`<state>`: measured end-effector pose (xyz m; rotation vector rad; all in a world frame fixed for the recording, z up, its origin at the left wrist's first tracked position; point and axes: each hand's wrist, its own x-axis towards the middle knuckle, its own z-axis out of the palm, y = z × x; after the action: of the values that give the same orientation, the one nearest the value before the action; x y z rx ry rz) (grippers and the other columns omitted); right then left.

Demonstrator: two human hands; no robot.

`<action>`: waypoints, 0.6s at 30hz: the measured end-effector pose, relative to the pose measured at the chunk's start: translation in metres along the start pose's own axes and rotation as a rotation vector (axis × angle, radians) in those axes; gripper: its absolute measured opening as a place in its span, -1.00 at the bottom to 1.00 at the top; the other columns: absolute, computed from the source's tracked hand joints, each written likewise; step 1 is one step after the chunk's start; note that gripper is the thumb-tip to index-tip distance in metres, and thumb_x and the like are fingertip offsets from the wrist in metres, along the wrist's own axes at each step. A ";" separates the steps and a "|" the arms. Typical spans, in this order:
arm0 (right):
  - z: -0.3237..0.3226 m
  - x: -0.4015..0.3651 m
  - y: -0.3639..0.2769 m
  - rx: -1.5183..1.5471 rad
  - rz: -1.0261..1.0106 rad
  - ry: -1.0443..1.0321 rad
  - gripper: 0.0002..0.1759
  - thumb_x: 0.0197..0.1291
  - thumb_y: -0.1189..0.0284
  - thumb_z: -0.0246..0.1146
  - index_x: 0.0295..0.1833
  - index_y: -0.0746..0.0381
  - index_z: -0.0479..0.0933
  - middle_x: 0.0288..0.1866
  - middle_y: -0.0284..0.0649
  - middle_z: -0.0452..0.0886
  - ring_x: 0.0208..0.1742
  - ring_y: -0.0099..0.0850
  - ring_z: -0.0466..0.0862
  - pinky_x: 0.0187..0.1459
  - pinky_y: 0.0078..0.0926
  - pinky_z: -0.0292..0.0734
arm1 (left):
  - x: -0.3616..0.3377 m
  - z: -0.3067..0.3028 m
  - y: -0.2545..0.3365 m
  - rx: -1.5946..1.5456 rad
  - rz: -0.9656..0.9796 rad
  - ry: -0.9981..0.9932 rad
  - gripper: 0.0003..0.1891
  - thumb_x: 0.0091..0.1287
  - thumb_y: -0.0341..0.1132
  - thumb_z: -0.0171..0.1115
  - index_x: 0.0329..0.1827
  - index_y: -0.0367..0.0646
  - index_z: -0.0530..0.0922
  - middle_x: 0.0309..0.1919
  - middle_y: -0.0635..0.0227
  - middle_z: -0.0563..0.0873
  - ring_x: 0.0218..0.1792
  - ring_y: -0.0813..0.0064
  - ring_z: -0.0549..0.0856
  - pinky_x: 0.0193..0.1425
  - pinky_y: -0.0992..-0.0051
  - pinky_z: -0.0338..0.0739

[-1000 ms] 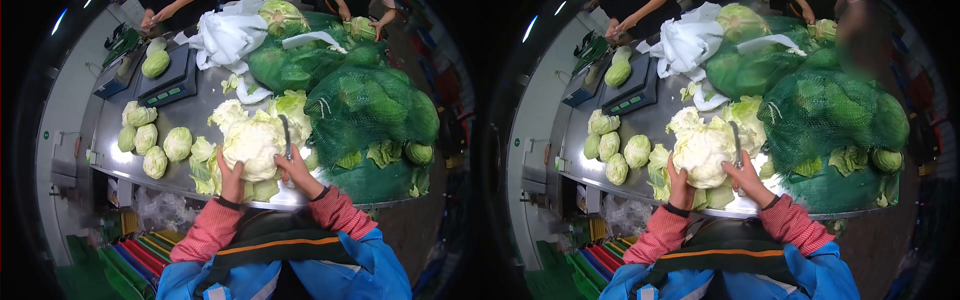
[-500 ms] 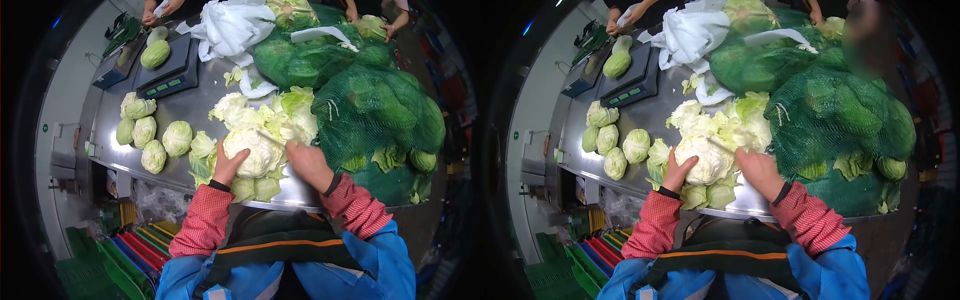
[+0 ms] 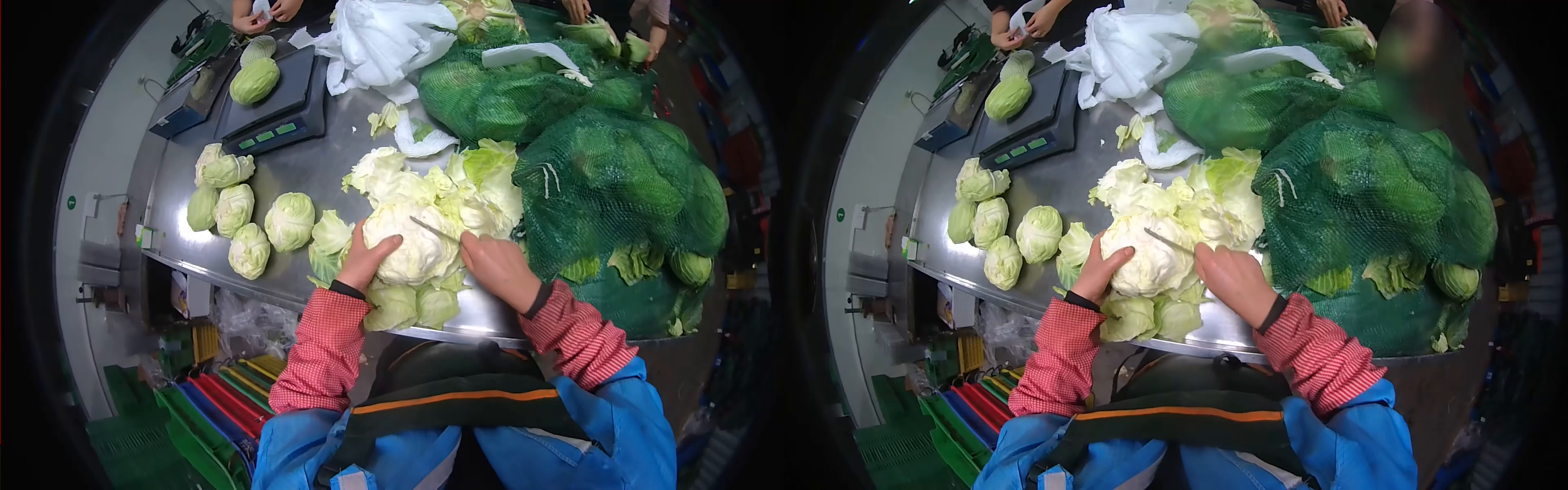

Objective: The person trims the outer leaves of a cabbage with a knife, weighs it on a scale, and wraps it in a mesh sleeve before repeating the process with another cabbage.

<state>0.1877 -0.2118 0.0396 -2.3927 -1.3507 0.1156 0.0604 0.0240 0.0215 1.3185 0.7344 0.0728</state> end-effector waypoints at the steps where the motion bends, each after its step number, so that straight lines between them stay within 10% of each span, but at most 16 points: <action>1: 0.001 0.000 0.000 -0.003 0.020 0.018 -0.85 0.31 0.35 0.16 -0.24 0.20 0.43 -0.57 -0.07 0.55 -0.56 -0.05 0.62 -0.54 -0.13 0.52 | 0.001 0.000 0.003 -0.036 -0.025 -0.008 -0.13 0.22 -0.31 0.45 0.50 -0.27 0.08 0.27 0.08 0.48 0.24 0.30 0.55 0.29 0.35 0.50; 6: 0.022 0.004 0.002 -0.086 0.100 0.100 -0.84 0.32 0.35 0.13 -0.27 0.19 0.42 -0.55 -0.08 0.57 -0.57 -0.08 0.63 -0.56 -0.16 0.51 | -0.004 0.009 0.004 0.072 0.047 0.004 -0.08 0.19 -0.29 0.48 0.50 -0.31 0.07 0.27 0.06 0.48 0.24 0.28 0.54 0.30 0.35 0.49; 13: -0.015 0.000 0.012 0.793 0.516 -0.404 -0.69 0.42 0.24 0.00 -0.14 0.29 0.46 -0.43 0.06 0.63 -0.37 0.06 0.66 -0.32 0.02 0.52 | -0.003 -0.001 -0.005 0.037 0.042 0.013 0.08 0.10 -0.29 0.55 0.55 -0.37 -0.05 0.30 -0.02 0.45 0.28 0.25 0.51 0.32 0.37 0.47; 18: -0.023 0.023 -0.002 0.317 0.246 -0.056 -0.66 0.33 0.17 0.16 -0.11 0.26 0.43 -0.32 0.06 0.62 -0.41 0.05 0.68 -0.36 -0.02 0.56 | -0.014 0.013 0.000 0.154 0.076 0.054 0.13 0.06 -0.26 0.58 0.55 -0.39 -0.07 0.31 -0.04 0.43 0.30 0.24 0.49 0.35 0.37 0.45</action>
<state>0.2040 -0.1982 0.0640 -2.2840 -0.9704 0.4334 0.0558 0.0069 0.0285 1.4967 0.7474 0.1151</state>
